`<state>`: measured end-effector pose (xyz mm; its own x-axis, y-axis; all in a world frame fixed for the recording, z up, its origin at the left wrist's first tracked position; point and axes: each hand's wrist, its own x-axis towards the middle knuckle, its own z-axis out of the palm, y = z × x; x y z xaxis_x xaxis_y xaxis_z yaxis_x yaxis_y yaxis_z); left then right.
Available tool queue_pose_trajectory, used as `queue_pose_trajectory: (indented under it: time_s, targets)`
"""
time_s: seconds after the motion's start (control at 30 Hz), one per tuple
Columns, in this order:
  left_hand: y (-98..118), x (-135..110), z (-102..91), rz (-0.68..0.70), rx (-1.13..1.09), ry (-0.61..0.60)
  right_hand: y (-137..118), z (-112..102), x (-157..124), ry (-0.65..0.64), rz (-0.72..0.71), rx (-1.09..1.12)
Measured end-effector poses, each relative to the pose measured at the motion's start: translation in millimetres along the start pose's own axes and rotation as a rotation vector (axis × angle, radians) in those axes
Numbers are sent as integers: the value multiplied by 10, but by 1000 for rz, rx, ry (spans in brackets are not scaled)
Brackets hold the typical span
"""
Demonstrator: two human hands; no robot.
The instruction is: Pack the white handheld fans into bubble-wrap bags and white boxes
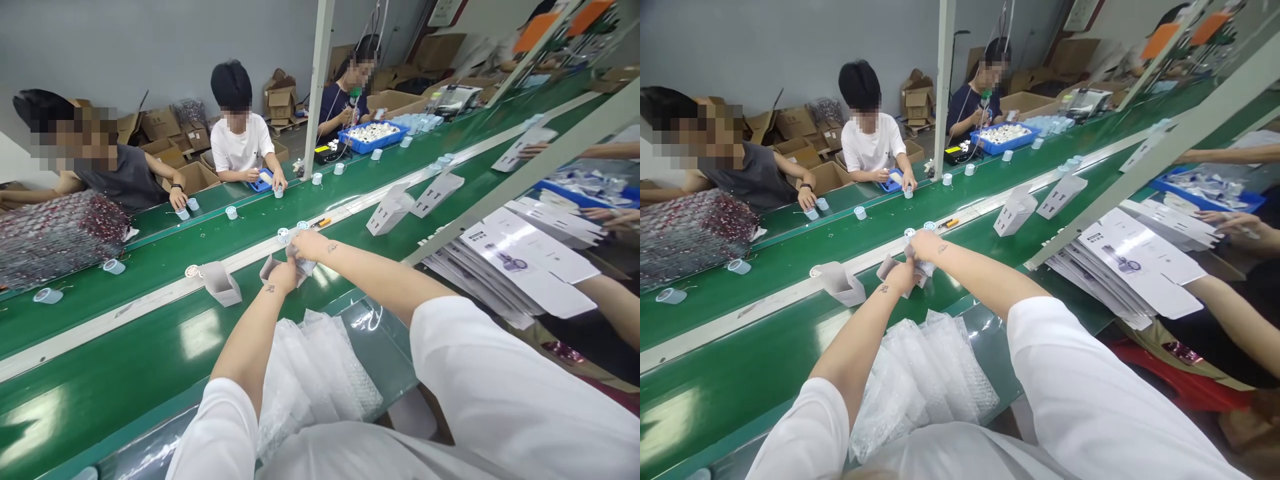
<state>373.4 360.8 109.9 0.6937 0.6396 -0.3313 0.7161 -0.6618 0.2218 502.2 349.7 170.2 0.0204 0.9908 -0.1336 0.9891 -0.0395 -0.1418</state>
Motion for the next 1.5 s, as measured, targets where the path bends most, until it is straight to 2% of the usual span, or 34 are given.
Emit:
queue_pose_trajectory:
  time_s: [0.13, 0.2, 0.27, 0.4, 0.53, 0.63, 0.7, 0.77, 0.83, 0.9, 0.97, 1.03, 1.07, 1.13, 1.2, 1.23, 1.3, 1.37, 1.5]
  targets:
    - [-130, -83, -73, -7, -13, -21, 287, -11, 55, -113, -77, 5]
    - [-169, -113, -84, 6, -21, -25, 406, 42, 18, -122, -109, 11]
    - [-161, -116, -72, 14, -29, -26, 448, 154, -51, -91, -148, -48]
    - [-87, -114, -31, 35, -36, -20, 363, 464, -223, -69, -221, -191]
    - [-160, -305, -19, 44, 13, 8, 355, 628, -337, 66, -108, -127]
    - [-330, -549, 34, 61, 80, 133, 360, 664, -437, 243, -8, 46]
    - [-433, -688, 113, 86, 150, 174, 269, 728, -532, 349, -28, 196]
    - [-497, -783, 208, 91, 197, 159, 89, 853, -624, 371, -138, 362]
    - [-536, -850, 284, 110, 170, 152, -132, 1024, -666, 270, -266, 493]
    - [-592, -911, 316, 134, 77, 215, -324, 1198, -626, 157, -328, 559]
    - [-698, -970, 302, 26, -4, 338, -444, 1326, -512, 113, -333, 587]
    - [-844, -1004, 268, -217, -22, 421, -484, 1380, -371, 109, -321, 593]
    - [-921, -1006, 253, -330, -17, 401, -482, 1377, -311, 101, -320, 589]
    - [-1051, -991, 244, -446, -20, 261, -453, 1327, -235, 81, -310, 572]
    - [-1132, -991, 262, -464, -38, 127, -423, 1246, -228, 90, -284, 568]
    - [-1157, -1017, 279, -471, -45, 101, -419, 1209, -244, 112, -269, 579]
    - [-1198, -1148, 324, -486, -45, 121, -454, 1165, -294, 158, -250, 624]
    - [-1266, -1381, 381, -500, -17, 171, -563, 1182, -340, 151, -269, 688]
    - [-1536, -1936, 519, -578, 24, 187, -966, 1365, -359, 5, -352, 801]
